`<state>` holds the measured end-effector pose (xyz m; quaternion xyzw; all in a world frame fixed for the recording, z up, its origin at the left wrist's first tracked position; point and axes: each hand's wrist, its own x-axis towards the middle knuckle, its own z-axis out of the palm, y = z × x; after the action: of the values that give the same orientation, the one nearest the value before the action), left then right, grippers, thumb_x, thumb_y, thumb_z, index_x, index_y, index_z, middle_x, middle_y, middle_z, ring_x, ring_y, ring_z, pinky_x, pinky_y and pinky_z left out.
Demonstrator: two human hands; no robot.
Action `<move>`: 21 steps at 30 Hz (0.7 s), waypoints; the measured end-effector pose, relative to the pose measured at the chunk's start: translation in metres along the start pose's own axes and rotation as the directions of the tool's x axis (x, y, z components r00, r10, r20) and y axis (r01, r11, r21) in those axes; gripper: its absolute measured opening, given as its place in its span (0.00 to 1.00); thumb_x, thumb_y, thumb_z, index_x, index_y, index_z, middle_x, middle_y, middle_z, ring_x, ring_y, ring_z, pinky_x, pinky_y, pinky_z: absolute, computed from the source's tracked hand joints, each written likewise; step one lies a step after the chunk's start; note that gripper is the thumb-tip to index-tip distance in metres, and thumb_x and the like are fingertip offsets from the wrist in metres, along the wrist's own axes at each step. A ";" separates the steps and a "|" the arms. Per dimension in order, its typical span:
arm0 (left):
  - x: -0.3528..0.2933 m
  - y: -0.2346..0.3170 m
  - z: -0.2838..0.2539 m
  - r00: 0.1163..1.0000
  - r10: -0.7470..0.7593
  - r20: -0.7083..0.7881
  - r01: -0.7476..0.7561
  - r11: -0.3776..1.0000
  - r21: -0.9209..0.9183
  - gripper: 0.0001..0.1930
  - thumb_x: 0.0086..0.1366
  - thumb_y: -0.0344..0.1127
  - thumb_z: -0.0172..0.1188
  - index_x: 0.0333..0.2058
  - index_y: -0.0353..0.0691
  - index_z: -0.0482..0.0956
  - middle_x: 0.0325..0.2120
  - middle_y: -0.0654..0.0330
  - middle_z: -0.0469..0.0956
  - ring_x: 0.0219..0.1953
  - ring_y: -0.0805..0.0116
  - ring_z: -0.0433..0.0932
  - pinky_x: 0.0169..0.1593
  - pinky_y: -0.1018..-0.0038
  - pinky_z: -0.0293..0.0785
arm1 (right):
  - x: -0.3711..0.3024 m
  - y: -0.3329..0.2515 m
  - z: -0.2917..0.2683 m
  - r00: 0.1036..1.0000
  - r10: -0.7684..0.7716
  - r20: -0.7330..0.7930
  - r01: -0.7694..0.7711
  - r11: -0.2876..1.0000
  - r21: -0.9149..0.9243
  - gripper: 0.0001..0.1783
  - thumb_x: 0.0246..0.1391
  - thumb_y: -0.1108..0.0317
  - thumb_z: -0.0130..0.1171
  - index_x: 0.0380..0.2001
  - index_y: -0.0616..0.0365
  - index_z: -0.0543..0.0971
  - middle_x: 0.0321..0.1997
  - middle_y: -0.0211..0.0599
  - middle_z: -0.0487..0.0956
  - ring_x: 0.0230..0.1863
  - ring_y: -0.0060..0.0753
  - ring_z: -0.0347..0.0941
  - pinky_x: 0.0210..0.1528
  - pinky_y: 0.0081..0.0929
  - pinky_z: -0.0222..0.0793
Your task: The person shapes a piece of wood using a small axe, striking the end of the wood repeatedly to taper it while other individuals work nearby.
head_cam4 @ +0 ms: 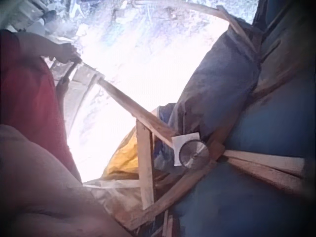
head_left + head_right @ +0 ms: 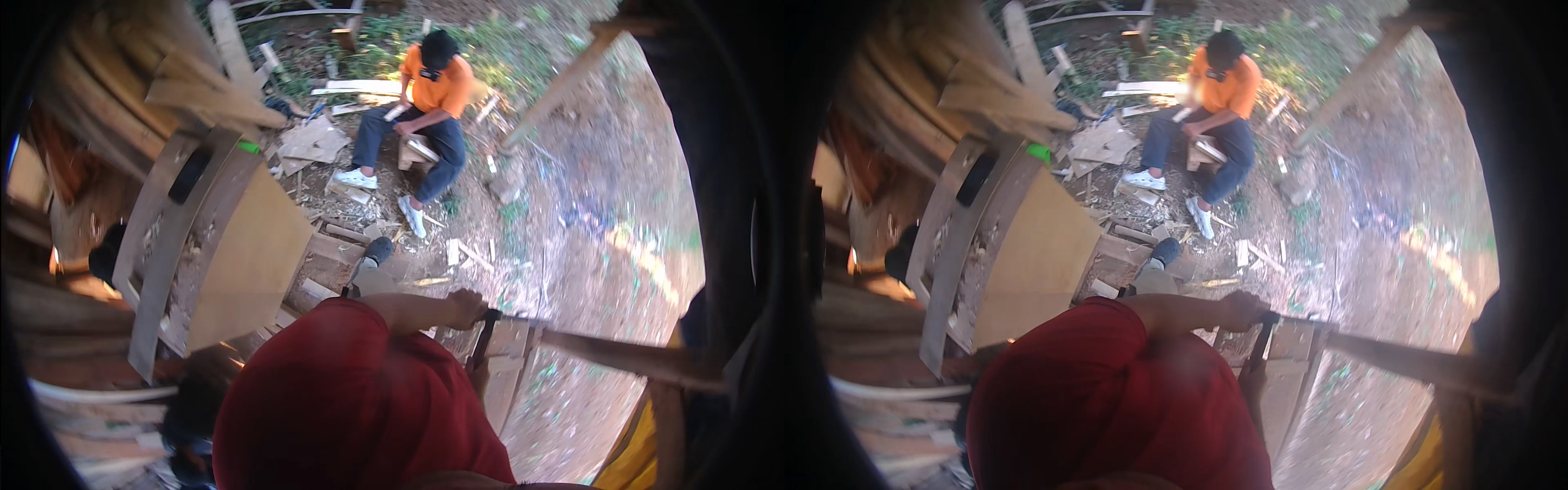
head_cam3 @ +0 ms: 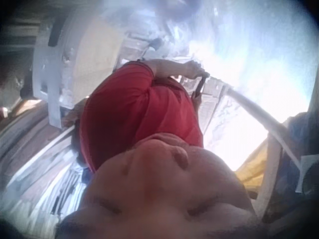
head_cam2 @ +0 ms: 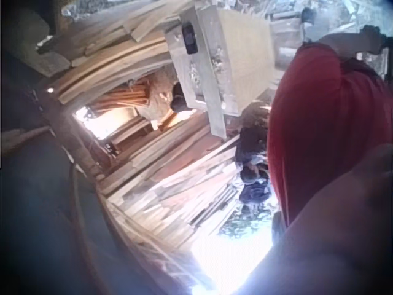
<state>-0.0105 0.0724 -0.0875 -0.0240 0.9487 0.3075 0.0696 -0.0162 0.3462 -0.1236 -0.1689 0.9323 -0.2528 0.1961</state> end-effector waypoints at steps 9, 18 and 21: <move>-0.008 -0.072 0.020 0.981 0.191 -0.029 -0.189 0.980 0.061 0.14 0.68 0.42 0.62 0.48 0.45 0.84 0.50 0.48 0.82 0.48 0.43 0.84 0.51 0.51 0.82 | -0.017 -0.058 -0.002 0.985 0.135 0.110 -0.150 0.979 0.139 0.22 0.70 0.53 0.60 0.50 0.63 0.78 0.44 0.64 0.85 0.50 0.69 0.83 0.50 0.58 0.76; -0.012 -0.031 -0.008 0.970 0.230 0.078 -0.239 0.962 0.136 0.21 0.67 0.45 0.69 0.48 0.39 0.72 0.43 0.42 0.76 0.43 0.37 0.81 0.45 0.47 0.79 | -0.045 -0.059 0.005 0.976 0.212 0.048 -0.216 0.929 0.300 0.22 0.69 0.49 0.60 0.48 0.60 0.79 0.40 0.62 0.85 0.44 0.70 0.82 0.47 0.62 0.74; -0.012 -0.027 -0.007 0.967 0.216 0.138 -0.243 0.944 0.222 0.22 0.70 0.48 0.66 0.50 0.37 0.70 0.45 0.41 0.74 0.48 0.37 0.80 0.48 0.45 0.79 | -0.051 -0.062 0.015 0.970 0.245 0.003 -0.230 0.906 0.356 0.22 0.70 0.49 0.60 0.48 0.59 0.78 0.38 0.61 0.85 0.42 0.71 0.82 0.46 0.63 0.73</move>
<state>0.0024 0.0462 -0.0956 0.1124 0.9696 0.1987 0.0885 0.0482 0.3103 -0.0880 -0.0110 0.8890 -0.3941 0.2329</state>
